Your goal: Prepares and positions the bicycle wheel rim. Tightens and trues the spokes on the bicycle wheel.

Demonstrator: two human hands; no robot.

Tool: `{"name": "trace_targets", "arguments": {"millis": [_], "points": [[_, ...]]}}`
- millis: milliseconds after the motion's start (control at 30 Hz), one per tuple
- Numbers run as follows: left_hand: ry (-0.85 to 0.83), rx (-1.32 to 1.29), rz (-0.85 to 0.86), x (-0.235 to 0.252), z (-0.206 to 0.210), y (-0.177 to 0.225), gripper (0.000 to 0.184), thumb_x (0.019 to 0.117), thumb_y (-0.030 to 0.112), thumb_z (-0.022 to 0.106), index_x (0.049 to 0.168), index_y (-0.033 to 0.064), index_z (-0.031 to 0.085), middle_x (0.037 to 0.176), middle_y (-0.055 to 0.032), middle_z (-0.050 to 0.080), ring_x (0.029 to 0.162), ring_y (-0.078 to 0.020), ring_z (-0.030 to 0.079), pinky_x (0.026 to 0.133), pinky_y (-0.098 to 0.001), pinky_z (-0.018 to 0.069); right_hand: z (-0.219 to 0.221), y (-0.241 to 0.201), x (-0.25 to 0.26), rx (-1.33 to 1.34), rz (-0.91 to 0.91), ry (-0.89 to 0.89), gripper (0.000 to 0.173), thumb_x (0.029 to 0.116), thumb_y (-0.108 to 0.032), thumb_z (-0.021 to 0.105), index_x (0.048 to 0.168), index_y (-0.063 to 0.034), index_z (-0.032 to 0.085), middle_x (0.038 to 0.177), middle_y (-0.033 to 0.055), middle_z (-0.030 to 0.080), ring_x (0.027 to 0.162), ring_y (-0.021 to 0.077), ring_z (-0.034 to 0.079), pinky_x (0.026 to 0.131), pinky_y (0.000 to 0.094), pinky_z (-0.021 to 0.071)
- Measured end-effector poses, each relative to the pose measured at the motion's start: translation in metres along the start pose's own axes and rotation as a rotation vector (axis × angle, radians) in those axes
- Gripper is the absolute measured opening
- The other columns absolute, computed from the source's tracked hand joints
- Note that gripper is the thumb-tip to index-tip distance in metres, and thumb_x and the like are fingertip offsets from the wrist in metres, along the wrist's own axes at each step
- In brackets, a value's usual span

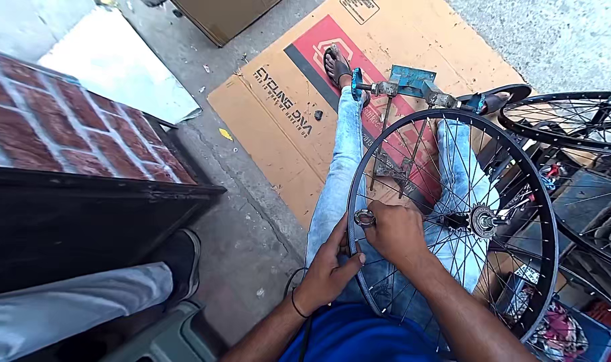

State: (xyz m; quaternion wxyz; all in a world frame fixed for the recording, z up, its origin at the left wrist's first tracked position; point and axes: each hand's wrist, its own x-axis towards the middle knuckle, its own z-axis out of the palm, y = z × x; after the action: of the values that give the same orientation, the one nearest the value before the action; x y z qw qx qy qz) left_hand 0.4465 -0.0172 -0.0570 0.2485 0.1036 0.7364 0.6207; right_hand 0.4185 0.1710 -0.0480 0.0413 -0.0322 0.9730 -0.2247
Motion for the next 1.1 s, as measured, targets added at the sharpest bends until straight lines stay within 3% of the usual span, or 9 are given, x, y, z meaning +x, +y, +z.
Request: {"name": "trace_targets", "arguments": {"millis": [133, 200, 300, 433, 567, 667, 800, 1000, 1100], "points": [[-0.010, -0.038, -0.004, 0.000, -0.001, 0.000, 0.081, 0.0939, 0.020, 0.063, 0.164, 0.0147, 0.022, 0.101, -0.0067, 0.069, 0.083, -0.0160, 0.069, 0.075, -0.0306, 0.0607, -0.028, 0.013, 0.000, 0.375, 0.055, -0.289, 0.040, 0.0779, -0.031, 0.075, 0.116, -0.0201, 0.069, 0.079, -0.0071, 0.069, 0.066, 0.0106, 0.064, 0.061, 0.0420, 0.0543], [-0.012, -0.042, 0.006, 0.000, 0.001, 0.002, 0.082, 0.0935, 0.020, 0.063, 0.164, 0.0148, 0.022, 0.103, -0.0066, 0.069, 0.084, -0.0156, 0.069, 0.075, -0.0308, 0.0609, -0.033, 0.023, -0.003, 0.530, 0.033, -0.336, 0.042, 0.0814, -0.034, 0.075, 0.121, -0.0219, 0.067, 0.087, -0.0078, 0.070, 0.071, 0.0083, 0.065, 0.064, 0.0390, 0.0558], [-0.014, -0.049, 0.028, 0.001, 0.003, 0.003, 0.080, 0.0942, 0.019, 0.064, 0.163, 0.0149, 0.023, 0.106, -0.0065, 0.068, 0.083, -0.0155, 0.068, 0.076, -0.0312, 0.0606, -0.028, 0.031, -0.006, 0.678, -0.012, -0.213, 0.020, 0.0959, -0.036, 0.069, 0.110, -0.0234, 0.075, 0.089, -0.0092, 0.073, 0.068, 0.0053, 0.066, 0.059, 0.0323, 0.0581], [0.012, -0.003, 0.033, -0.001, 0.000, 0.000, 0.080, 0.0923, 0.020, 0.065, 0.162, 0.0126, 0.027, 0.104, -0.0050, 0.069, 0.084, -0.0153, 0.069, 0.077, -0.0303, 0.0601, -0.015, 0.024, -0.006, 0.575, -0.065, -0.064, 0.019, 0.0945, -0.041, 0.073, 0.100, -0.0235, 0.079, 0.092, -0.0108, 0.074, 0.075, 0.0035, 0.067, 0.065, 0.0327, 0.0584], [0.111, 0.087, 0.018, 0.019, -0.012, 0.008, 0.054, 0.0913, 0.025, 0.065, 0.141, 0.0124, 0.048, 0.105, -0.0018, 0.068, 0.089, -0.0149, 0.068, 0.077, -0.0313, 0.0592, -0.014, 0.017, -0.003, 0.469, -0.098, -0.044, 0.017, 0.0948, -0.037, 0.072, 0.095, -0.0211, 0.077, 0.090, -0.0086, 0.074, 0.077, 0.0071, 0.069, 0.066, 0.0366, 0.0581], [0.048, 0.129, -0.037, 0.036, -0.014, 0.018, 0.069, 0.0959, 0.025, 0.061, 0.158, 0.0200, 0.030, 0.101, -0.0017, 0.070, 0.082, -0.0150, 0.069, 0.071, -0.0315, 0.0597, -0.027, 0.017, 0.004, 0.459, -0.042, -0.162, 0.012, 0.0954, -0.035, 0.071, 0.093, -0.0235, 0.075, 0.085, -0.0096, 0.073, 0.075, 0.0081, 0.068, 0.065, 0.0402, 0.0574], [-0.027, 0.105, -0.010, 0.036, -0.014, 0.014, 0.076, 0.0954, 0.019, 0.055, 0.163, 0.0187, 0.022, 0.096, -0.0050, 0.067, 0.076, -0.0162, 0.068, 0.069, -0.0327, 0.0606, -0.045, 0.026, 0.006, 0.472, 0.021, -0.220, 0.013, 0.0969, -0.034, 0.071, 0.090, -0.0229, 0.074, 0.080, -0.0083, 0.071, 0.071, 0.0093, 0.067, 0.063, 0.0407, 0.0562], [-0.012, 0.118, -0.046, 0.027, -0.011, 0.004, 0.081, 0.0915, 0.020, 0.056, 0.164, 0.0163, 0.019, 0.084, -0.0035, 0.065, 0.070, -0.0162, 0.068, 0.065, -0.0338, 0.0616, -0.030, 0.020, -0.010, 0.427, 0.196, 0.044, 0.029, 0.0977, -0.033, 0.071, 0.122, -0.0167, 0.072, 0.102, 0.0003, 0.075, 0.088, 0.0160, 0.073, 0.076, 0.0456, 0.0614], [-0.027, 0.121, -0.040, 0.023, -0.009, 0.003, 0.083, 0.0927, 0.025, 0.057, 0.164, 0.0175, 0.016, 0.088, -0.0033, 0.065, 0.072, -0.0165, 0.068, 0.066, -0.0348, 0.0618, -0.011, 0.015, -0.013, 0.235, 0.096, 0.051, 0.027, 0.1034, -0.035, 0.060, 0.119, -0.0191, 0.075, 0.108, -0.0012, 0.076, 0.096, 0.0177, 0.072, 0.083, 0.0455, 0.0587]]}}
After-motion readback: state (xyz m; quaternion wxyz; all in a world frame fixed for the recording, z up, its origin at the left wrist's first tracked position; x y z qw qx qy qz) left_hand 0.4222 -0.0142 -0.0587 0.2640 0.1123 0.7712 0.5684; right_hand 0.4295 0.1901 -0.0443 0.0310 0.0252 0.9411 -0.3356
